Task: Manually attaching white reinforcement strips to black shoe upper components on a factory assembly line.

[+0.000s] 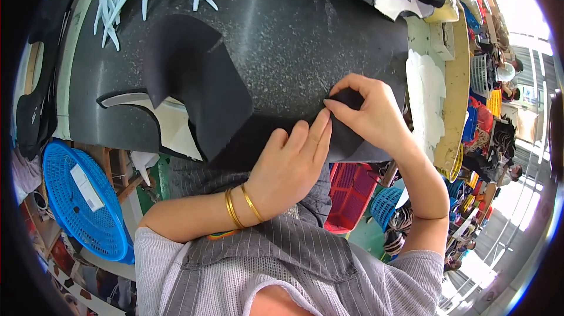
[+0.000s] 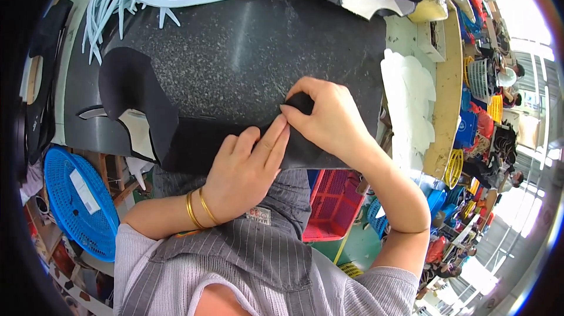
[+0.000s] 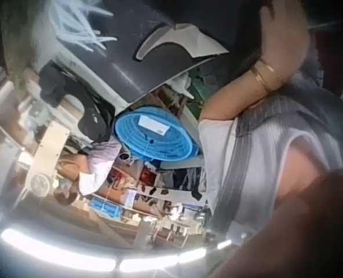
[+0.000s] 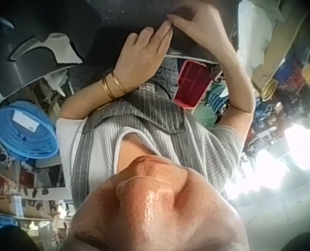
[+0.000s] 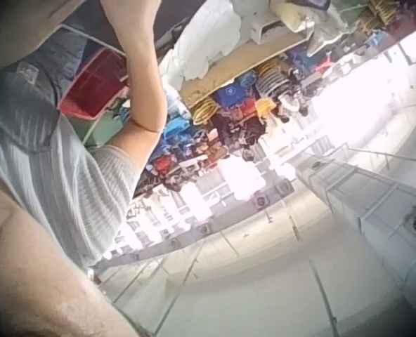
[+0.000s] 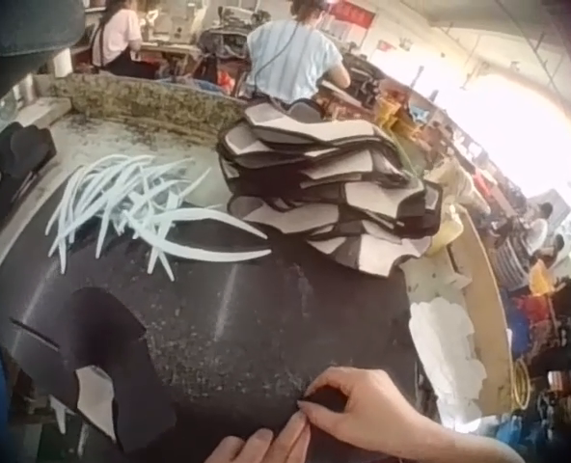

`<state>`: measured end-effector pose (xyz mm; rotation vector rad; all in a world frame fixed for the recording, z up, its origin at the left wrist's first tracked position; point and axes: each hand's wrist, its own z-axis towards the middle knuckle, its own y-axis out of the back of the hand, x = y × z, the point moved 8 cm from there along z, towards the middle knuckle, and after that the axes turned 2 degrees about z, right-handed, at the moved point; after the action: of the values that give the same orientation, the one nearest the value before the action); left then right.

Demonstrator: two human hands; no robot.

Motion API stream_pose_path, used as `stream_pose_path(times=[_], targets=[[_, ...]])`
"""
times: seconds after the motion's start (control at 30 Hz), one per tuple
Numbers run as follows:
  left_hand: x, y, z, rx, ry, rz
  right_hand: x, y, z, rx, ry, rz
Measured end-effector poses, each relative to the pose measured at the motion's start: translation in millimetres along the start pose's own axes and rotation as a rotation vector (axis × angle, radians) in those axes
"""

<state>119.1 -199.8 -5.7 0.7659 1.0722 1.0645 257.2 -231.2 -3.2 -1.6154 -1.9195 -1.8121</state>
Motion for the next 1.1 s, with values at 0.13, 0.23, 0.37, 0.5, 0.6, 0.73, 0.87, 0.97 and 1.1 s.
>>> stream_pose_path(times=[0.13, 0.23, 0.37, 0.5, 0.6, 0.73, 0.87, 0.97, 1.1], targets=[[-2.0, -3.2, -0.2, -0.024, -0.027, -0.008, -6.4, -1.3, -0.2, 0.000, 0.004, 0.045], [-3.5, -2.5, 0.6, -0.037, -0.062, -0.009, 1.0, 2.1, 1.9, -0.057, 0.115, -0.010], [-5.9, -1.6, 4.9, -0.058, -0.028, 0.078, 10.0, 4.6, 3.4, -0.150, 0.264, -0.178], [-7.6, -5.9, 9.1, 0.023, 0.029, 0.102, -5.5, 13.1, -1.8, -0.167, 0.305, -0.031], [-7.6, -12.5, 8.9, 0.084, 0.038, 0.116, -10.9, 12.0, -0.8, -0.222, 0.276, 0.013], [-10.6, -13.4, 9.5, 0.117, 0.038, 0.169, -11.5, 10.0, -1.1, -0.245, 0.265, 0.020], [-9.5, -17.0, 19.5, 0.197, 0.068, 0.138, -10.2, 12.5, 3.1, -0.260, 0.310, 0.019], [-10.0, -20.3, 28.8, 0.231, 0.059, 0.143, -15.4, 13.7, 4.5, -0.264, 0.311, -0.010], [-9.0, -20.3, 32.5, 0.244, 0.081, 0.113, -14.6, 8.7, 1.3, -0.333, 0.326, -0.302]])
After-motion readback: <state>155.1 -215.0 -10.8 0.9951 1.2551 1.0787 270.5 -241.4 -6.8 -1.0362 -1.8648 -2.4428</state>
